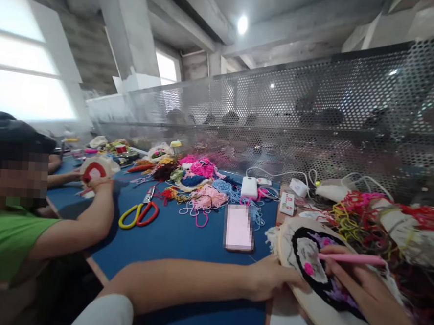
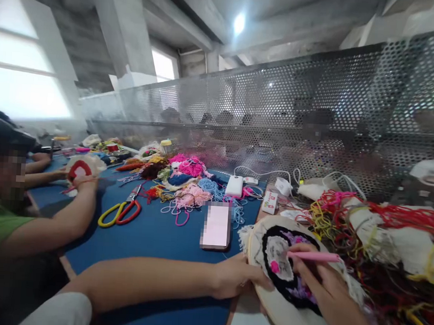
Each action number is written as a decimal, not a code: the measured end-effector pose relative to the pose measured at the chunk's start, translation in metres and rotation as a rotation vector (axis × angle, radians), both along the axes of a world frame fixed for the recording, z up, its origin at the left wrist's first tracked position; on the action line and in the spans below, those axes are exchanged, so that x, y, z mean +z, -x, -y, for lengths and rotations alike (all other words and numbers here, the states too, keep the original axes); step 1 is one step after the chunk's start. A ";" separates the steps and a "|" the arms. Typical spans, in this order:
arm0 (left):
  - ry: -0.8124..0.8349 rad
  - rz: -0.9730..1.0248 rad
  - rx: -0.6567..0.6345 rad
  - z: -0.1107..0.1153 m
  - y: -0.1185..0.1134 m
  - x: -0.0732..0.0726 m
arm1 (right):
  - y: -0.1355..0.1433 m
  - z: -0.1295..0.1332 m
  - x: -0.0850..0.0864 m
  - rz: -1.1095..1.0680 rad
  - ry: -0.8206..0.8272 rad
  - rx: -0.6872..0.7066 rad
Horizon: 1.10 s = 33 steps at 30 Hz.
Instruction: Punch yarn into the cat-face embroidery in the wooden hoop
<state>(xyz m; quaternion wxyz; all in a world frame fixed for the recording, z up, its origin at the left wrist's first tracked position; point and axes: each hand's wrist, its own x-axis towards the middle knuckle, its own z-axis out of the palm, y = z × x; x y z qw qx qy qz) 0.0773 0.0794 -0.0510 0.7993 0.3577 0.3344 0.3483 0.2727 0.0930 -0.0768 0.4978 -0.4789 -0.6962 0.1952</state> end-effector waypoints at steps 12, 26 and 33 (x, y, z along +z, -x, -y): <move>0.000 -0.034 -0.027 0.006 0.002 0.013 | -0.005 0.003 0.006 0.274 -0.043 0.079; -0.060 -0.024 -0.083 0.003 0.004 0.007 | -0.011 0.013 0.010 0.176 -0.177 0.162; -0.158 -0.039 -0.105 0.005 0.007 0.003 | -0.002 0.019 0.013 0.126 -0.139 0.070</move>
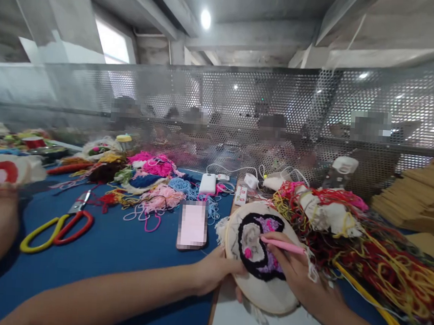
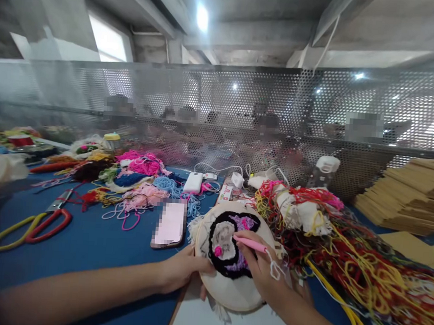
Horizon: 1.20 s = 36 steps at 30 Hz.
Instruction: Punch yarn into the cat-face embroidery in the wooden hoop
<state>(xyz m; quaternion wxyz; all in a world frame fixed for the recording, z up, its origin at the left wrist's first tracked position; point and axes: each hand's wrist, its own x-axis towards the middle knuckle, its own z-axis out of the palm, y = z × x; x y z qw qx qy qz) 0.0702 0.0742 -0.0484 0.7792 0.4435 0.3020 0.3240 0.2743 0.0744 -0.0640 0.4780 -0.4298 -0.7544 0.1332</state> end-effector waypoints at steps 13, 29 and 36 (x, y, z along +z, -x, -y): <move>-0.038 -0.011 0.001 0.003 0.000 0.003 | 0.002 -0.001 0.000 -0.414 0.098 0.096; -0.072 -0.052 -0.030 0.007 0.004 0.003 | 0.007 0.004 0.007 -0.325 0.014 0.042; -0.139 -0.043 -0.066 0.011 0.004 0.005 | 0.003 0.002 0.010 -0.235 -0.091 0.058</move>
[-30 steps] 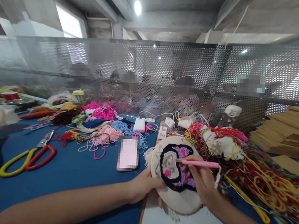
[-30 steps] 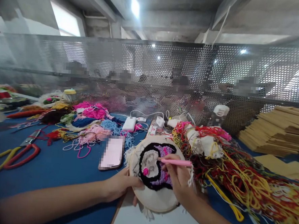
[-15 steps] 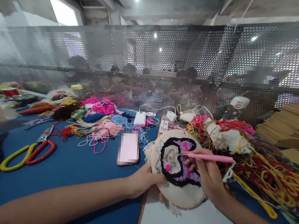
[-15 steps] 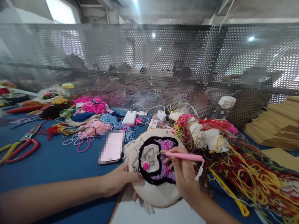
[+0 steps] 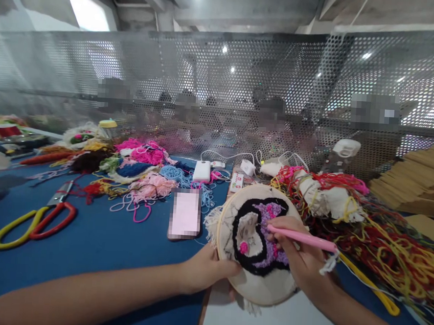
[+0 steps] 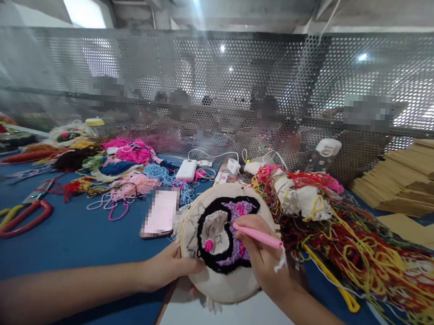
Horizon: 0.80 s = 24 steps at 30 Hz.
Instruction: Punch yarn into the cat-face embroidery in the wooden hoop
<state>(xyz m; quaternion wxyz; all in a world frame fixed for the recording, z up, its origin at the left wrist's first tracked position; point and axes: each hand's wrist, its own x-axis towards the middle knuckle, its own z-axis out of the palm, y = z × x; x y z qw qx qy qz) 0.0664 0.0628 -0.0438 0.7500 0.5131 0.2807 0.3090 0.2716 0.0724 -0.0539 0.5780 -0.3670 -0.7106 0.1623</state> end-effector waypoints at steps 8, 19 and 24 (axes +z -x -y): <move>0.002 -0.025 -0.032 0.001 0.002 0.000 | 0.004 -0.002 0.005 0.025 -0.102 -0.027; -0.044 -0.029 -0.053 0.000 0.004 -0.002 | 0.006 -0.003 0.009 0.078 -0.114 -0.037; -0.061 -0.028 -0.063 0.000 0.003 -0.001 | 0.008 0.000 0.009 0.099 -0.012 -0.040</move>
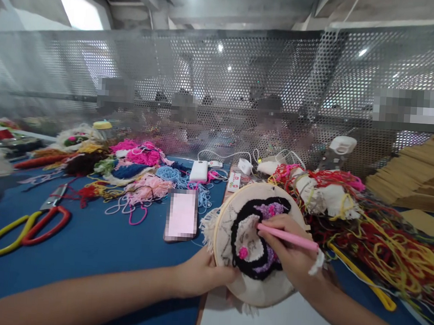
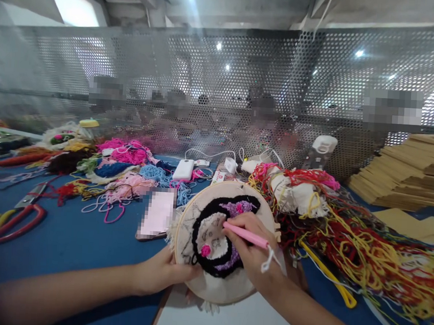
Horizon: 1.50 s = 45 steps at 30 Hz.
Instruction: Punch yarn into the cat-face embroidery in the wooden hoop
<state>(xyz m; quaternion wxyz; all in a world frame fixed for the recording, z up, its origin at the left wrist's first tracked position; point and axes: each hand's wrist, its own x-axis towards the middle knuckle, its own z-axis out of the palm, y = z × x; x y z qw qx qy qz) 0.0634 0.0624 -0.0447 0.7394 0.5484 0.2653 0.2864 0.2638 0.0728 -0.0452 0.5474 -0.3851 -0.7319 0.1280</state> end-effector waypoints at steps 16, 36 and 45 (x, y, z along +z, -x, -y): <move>0.112 -0.008 0.097 -0.007 -0.002 -0.002 | -0.007 -0.002 -0.007 -0.384 0.299 0.122; 0.088 0.007 0.072 -0.006 -0.002 -0.001 | -0.008 -0.002 -0.004 -0.128 0.201 0.022; 0.019 -0.017 0.052 -0.003 -0.001 -0.001 | -0.006 0.001 0.008 0.275 0.081 -0.009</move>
